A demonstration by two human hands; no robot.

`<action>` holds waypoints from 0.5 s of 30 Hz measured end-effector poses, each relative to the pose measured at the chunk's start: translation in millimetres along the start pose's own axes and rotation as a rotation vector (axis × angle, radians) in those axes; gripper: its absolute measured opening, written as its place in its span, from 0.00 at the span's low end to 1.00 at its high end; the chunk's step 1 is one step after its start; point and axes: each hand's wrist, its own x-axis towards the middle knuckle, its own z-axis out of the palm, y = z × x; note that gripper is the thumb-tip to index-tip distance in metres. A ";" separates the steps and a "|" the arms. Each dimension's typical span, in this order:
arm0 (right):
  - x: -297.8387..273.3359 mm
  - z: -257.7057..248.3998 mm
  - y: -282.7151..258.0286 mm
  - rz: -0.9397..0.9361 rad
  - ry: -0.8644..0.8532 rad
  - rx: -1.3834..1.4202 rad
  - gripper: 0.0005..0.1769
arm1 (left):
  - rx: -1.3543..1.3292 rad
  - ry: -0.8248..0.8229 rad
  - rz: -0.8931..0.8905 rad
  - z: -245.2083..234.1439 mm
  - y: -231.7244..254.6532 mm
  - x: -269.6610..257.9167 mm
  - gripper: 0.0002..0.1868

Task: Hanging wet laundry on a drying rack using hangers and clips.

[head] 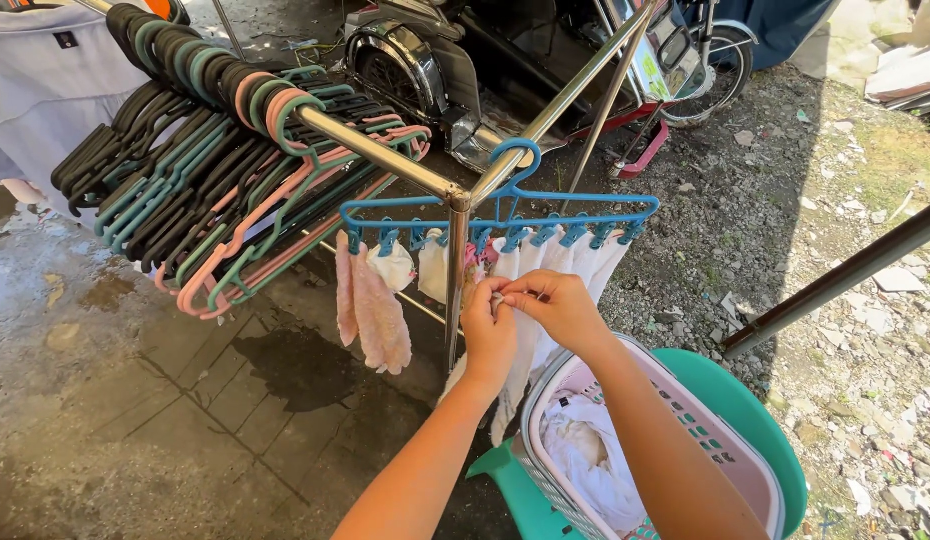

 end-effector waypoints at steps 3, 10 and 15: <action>11.1 -1.2 -39.5 -0.232 0.162 -0.290 0.10 | 0.192 0.134 0.319 14.5 -32.9 10.6 0.12; 62.5 5.9 -73.2 -0.580 0.139 -0.734 0.24 | 0.357 0.227 0.424 22.7 -20.1 19.5 0.12; 90.1 11.7 -48.0 -0.338 -0.157 -1.077 0.31 | 0.364 0.360 0.427 26.2 -18.1 45.8 0.10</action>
